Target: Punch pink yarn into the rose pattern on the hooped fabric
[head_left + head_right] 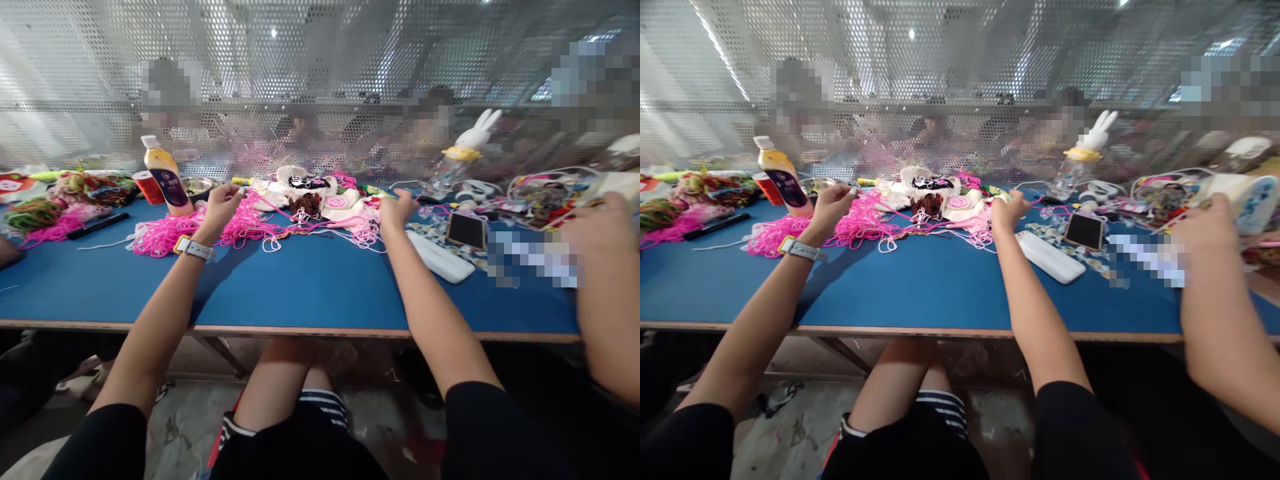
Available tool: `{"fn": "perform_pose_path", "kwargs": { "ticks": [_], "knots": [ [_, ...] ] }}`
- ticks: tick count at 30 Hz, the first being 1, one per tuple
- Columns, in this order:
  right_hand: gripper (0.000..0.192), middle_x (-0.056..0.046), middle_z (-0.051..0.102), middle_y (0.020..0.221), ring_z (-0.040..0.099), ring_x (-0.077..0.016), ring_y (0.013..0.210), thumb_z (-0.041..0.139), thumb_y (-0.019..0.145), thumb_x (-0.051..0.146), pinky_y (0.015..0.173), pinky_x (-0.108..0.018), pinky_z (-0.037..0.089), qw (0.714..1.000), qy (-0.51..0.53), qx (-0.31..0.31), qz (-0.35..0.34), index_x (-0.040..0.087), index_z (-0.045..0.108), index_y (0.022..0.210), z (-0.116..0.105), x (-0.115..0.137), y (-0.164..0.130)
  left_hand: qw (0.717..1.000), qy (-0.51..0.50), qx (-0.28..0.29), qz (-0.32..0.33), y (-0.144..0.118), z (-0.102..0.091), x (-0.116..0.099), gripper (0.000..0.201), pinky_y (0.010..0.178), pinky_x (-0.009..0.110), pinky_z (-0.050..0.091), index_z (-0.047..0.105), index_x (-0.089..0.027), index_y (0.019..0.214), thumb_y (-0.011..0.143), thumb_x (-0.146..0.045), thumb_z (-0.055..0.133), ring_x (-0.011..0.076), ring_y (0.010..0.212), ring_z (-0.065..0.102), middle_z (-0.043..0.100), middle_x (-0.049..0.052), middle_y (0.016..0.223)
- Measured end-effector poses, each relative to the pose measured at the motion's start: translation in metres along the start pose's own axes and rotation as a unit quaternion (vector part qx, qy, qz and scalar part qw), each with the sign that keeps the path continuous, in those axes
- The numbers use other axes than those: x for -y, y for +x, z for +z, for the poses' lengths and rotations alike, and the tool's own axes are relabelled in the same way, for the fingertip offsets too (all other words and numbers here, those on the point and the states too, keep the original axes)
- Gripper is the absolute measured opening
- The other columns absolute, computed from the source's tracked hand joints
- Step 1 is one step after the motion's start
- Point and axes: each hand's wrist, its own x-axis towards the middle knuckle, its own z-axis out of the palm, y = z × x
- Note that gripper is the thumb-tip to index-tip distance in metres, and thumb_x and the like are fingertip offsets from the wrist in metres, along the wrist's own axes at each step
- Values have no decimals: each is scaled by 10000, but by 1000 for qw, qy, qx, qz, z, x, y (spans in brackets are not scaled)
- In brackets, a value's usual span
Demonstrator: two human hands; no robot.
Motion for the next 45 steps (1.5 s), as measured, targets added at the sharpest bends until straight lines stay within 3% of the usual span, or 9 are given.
{"fn": "perform_pose_path", "kwargs": {
  "ticks": [3,6,9,14,16,18,23,30,45],
  "knots": [
    [377,-96,615,1141,582,-252,1125,682,719,181,1056,-476,435,981,-56,148,-112,200,594,1085,32,19,-47,996,-71,49,-26,-11,17,-14,85,439,198,337,625,-175,876,872,-221,553,54,473,405,588,17,702],
    [590,-145,521,1382,503,-289,1284,701,803,361,1100,-490,405,899,-50,376,-217,230,480,1333,57,36,-103,980,-161,88,-74,-23,35,-28,164,415,194,294,639,-176,951,897,-236,497,51,464,378,580,26,717],
    [675,-171,494,1418,490,-276,1313,621,886,411,1094,-470,418,854,-53,456,-244,228,318,1461,63,42,-137,963,-224,108,-107,-34,50,-39,211,398,200,247,657,-172,939,912,-270,472,56,454,339,506,9,655],
    [415,-122,633,1189,600,-215,1092,564,935,304,990,-385,469,839,-46,471,-270,199,461,1323,58,46,-143,940,-290,127,-128,-53,62,-55,174,400,201,235,664,-174,813,880,-306,573,63,430,282,312,-48,525],
    [170,-85,672,999,606,-208,980,511,964,309,918,-357,471,829,-69,473,-291,180,601,1029,57,51,-142,928,-316,127,-149,-58,64,-59,168,424,193,292,662,-167,797,866,-307,601,66,453,365,369,-41,531],
    [278,-51,656,808,610,-185,842,425,1003,322,809,-305,465,815,-90,499,-281,166,594,845,55,57,-144,918,-336,120,-174,-59,64,-62,147,482,189,370,667,-157,804,849,-288,619,76,528,482,490,-16,595],
    [291,-67,688,860,604,-165,740,362,1027,279,660,-255,361,763,-242,521,-297,144,619,1040,47,65,-146,919,-337,36,-200,-48,57,-60,75,611,169,429,666,-152,751,808,-197,647,74,683,587,647,12,780],
    [352,-102,711,1081,644,-201,843,328,1031,270,671,-280,357,703,-365,504,-346,172,595,1238,44,66,-141,929,-330,-21,-164,-31,38,-50,64,548,173,395,709,-193,794,817,-210,651,61,601,551,590,-7,667],
    [370,-96,725,1041,650,-199,813,311,1025,264,673,-292,365,683,-388,508,-353,189,618,1218,44,61,-138,912,-366,-116,-148,-14,13,-44,193,428,176,341,684,-208,788,932,-176,559,49,529,489,546,-18,628]
  ]
}}
